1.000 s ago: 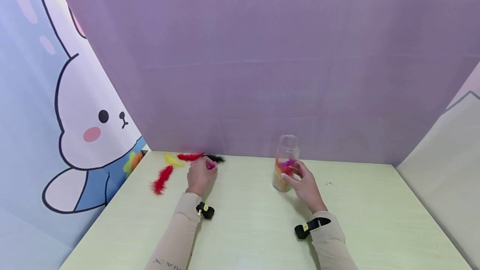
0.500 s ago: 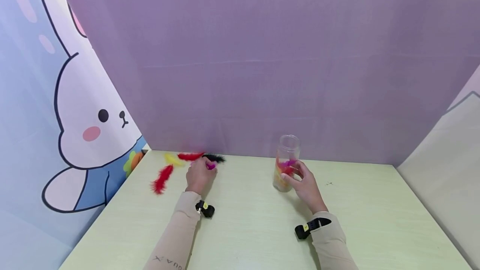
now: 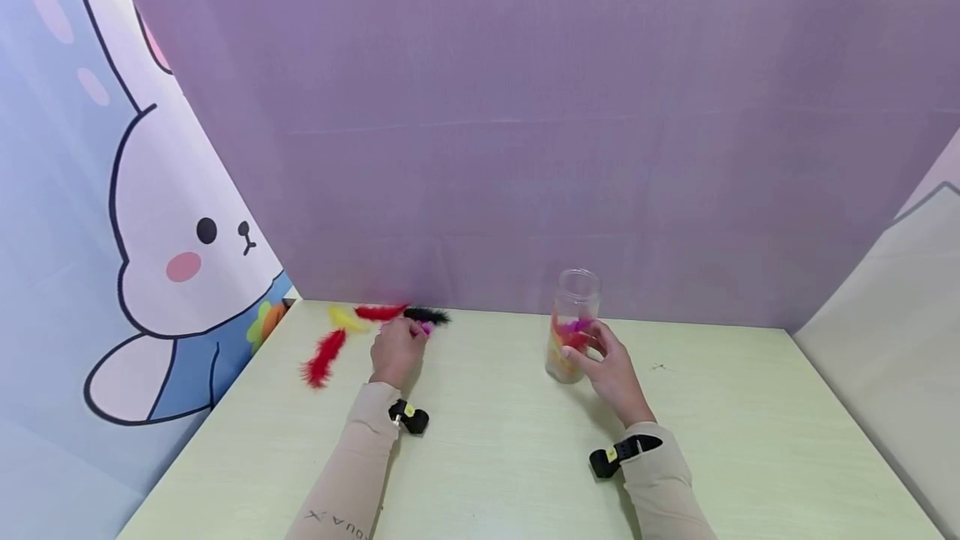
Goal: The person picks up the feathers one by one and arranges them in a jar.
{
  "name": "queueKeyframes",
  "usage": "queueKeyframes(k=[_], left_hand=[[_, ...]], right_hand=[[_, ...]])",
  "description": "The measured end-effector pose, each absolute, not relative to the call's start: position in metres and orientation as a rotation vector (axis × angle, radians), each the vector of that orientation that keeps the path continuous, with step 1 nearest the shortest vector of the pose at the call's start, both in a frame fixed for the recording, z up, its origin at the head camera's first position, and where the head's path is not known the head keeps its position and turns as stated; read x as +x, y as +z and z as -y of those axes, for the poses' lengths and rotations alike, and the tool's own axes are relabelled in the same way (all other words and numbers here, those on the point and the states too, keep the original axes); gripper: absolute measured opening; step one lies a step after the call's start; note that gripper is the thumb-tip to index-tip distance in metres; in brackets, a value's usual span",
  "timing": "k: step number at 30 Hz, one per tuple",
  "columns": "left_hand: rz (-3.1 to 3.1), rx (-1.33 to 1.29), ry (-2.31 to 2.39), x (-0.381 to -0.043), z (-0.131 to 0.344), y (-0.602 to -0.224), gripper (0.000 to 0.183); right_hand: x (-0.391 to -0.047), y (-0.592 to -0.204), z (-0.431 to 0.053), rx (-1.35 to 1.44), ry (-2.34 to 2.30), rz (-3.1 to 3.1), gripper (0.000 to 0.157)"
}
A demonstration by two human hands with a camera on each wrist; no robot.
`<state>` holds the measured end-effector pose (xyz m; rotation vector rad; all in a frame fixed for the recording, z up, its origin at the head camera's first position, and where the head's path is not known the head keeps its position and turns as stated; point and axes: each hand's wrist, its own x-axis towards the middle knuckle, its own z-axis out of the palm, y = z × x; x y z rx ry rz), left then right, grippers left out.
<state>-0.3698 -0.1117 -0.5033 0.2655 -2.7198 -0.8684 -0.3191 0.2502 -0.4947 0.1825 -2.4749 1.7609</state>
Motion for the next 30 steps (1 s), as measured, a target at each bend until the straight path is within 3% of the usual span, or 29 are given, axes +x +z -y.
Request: queueKeyframes(k=[13,30], left_hand=[[2.724,0.208,-0.935,-0.367,0.116,-0.495,0.014],[2.677,0.092,-0.965,-0.354,0.128,-0.453,0.009]], right_hand=[[-0.319,-0.493,-0.251,0.176,1.76,2.482,0.069],[-0.314,-0.49,-0.25,0.168,1.758,2.488,0.072]])
